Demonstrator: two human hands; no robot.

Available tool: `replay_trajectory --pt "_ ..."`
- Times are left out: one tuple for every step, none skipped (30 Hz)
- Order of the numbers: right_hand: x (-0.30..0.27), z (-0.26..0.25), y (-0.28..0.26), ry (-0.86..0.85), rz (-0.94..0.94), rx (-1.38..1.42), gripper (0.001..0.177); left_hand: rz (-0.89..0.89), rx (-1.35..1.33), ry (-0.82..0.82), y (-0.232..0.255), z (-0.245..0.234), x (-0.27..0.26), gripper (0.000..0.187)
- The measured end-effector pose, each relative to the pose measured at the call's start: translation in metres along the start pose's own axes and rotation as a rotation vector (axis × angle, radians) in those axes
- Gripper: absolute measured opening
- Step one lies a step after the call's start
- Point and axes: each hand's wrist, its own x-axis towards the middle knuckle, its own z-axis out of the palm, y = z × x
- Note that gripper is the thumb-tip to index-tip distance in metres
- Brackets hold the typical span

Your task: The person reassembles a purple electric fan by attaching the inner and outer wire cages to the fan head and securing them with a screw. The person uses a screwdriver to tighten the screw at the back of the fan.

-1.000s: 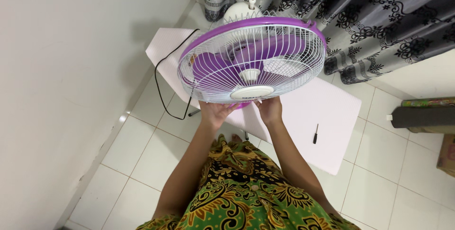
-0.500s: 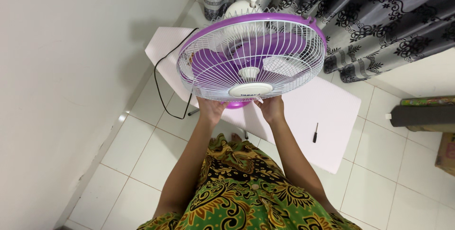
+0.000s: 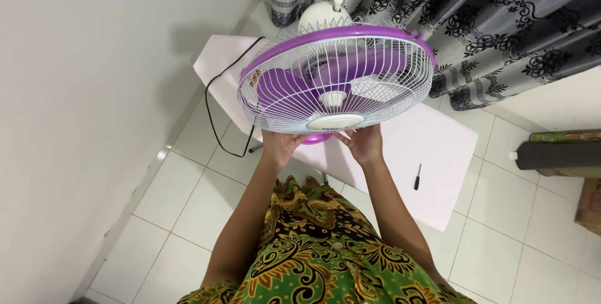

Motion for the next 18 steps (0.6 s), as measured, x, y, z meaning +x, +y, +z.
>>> replay_trajectory --pt "-0.008 0.003 -0.004 -0.013 0.01 0.062 0.08 -0.03 -0.005 0.009 0.001 0.001 -0.001 0.085" --pt "-0.014 0.006 -0.007 -0.026 0.02 0.123 0.087 -0.059 -0.01 0.018 0.002 0.002 -0.002 0.086" --pt "-0.019 0.009 -0.009 -0.052 0.015 0.159 0.094 -0.089 -0.016 0.028 0.003 0.003 -0.003 0.087" --pt "-0.025 0.011 -0.012 -0.077 0.011 0.194 0.1 -0.091 -0.016 0.017 0.003 0.002 -0.004 0.087" --pt "-0.03 0.012 -0.014 -0.103 0.006 0.23 0.107 -0.094 -0.015 0.005 0.005 0.002 -0.004 0.088" --pt "-0.035 0.013 -0.015 -0.127 -0.018 0.189 0.108 -0.096 -0.015 -0.007 0.006 0.001 -0.004 0.088" --pt "-0.039 0.013 -0.016 -0.153 -0.042 0.148 0.109 -0.107 0.0 0.006 0.007 0.0 -0.004 0.087" --pt "-0.042 0.013 -0.017 -0.179 -0.066 0.107 0.11 -0.117 0.016 0.018 0.008 -0.001 -0.004 0.086" --pt "-0.042 0.013 -0.017 -0.116 -0.118 0.013 0.11 -0.128 0.031 0.031 0.009 -0.001 -0.005 0.084" --pt "-0.043 0.013 -0.017 -0.054 -0.171 -0.08 0.111 -0.129 0.059 0.039 0.01 -0.002 -0.005 0.084" --pt "-0.043 0.012 -0.017 0.011 -0.224 -0.174 0.112 -0.133 0.086 0.046 0.009 -0.002 -0.006 0.083" --pt "-0.043 0.011 -0.017 -0.002 -0.268 -0.243 0.108 -0.137 0.114 0.053 0.008 -0.002 -0.005 0.082" --pt "-0.044 0.011 -0.016 -0.015 -0.31 -0.312 0.105 -0.14 0.106 0.044 0.008 -0.003 -0.005 0.083" --pt "-0.044 0.01 -0.016 -0.028 -0.353 -0.381 0.103 -0.144 0.098 0.035 0.008 -0.003 -0.004 0.083" --pt "-0.045 0.01 -0.015 0.019 -0.347 -0.422 0.097 -0.145 0.091 0.027 0.008 -0.004 -0.004 0.083" --pt "-0.046 0.011 -0.013 0.067 -0.341 -0.464 0.09 -0.145 0.126 0.025 0.008 -0.005 -0.003 0.081" --pt "-0.047 0.012 -0.011 0.112 -0.334 -0.507 0.083 -0.142 0.161 0.024 0.009 -0.007 -0.004 0.08" --pt "-0.048 0.013 -0.011 0.117 -0.354 -0.529 0.077 -0.14 0.196 0.022 0.01 -0.009 -0.003 0.078"
